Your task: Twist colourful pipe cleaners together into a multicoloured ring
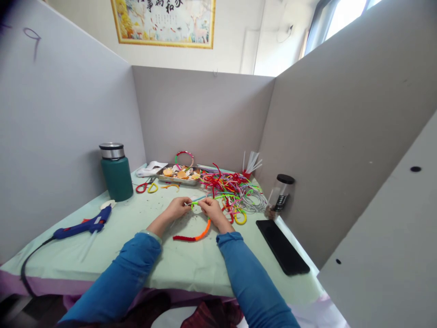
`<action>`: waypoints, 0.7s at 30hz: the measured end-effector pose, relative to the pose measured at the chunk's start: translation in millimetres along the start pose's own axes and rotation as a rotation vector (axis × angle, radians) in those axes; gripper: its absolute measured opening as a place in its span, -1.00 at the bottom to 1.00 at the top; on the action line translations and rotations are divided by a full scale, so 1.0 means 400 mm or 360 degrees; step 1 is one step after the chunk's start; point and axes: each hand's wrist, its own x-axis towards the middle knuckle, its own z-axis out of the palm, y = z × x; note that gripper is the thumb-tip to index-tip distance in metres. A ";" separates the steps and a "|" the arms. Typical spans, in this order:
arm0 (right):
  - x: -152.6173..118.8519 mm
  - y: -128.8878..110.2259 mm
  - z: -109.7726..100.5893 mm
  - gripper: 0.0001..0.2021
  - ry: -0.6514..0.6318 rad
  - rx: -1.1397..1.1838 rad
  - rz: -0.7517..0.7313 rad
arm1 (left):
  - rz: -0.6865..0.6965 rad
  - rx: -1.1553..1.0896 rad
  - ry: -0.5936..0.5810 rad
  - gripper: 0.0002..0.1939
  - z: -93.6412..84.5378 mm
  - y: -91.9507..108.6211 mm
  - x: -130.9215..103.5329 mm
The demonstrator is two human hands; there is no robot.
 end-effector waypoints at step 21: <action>0.001 0.003 0.000 -0.74 0.0038 -0.0018 0.0010 | 0.0154 0.0046 0.0171 -0.76 0.000 -0.004 0.009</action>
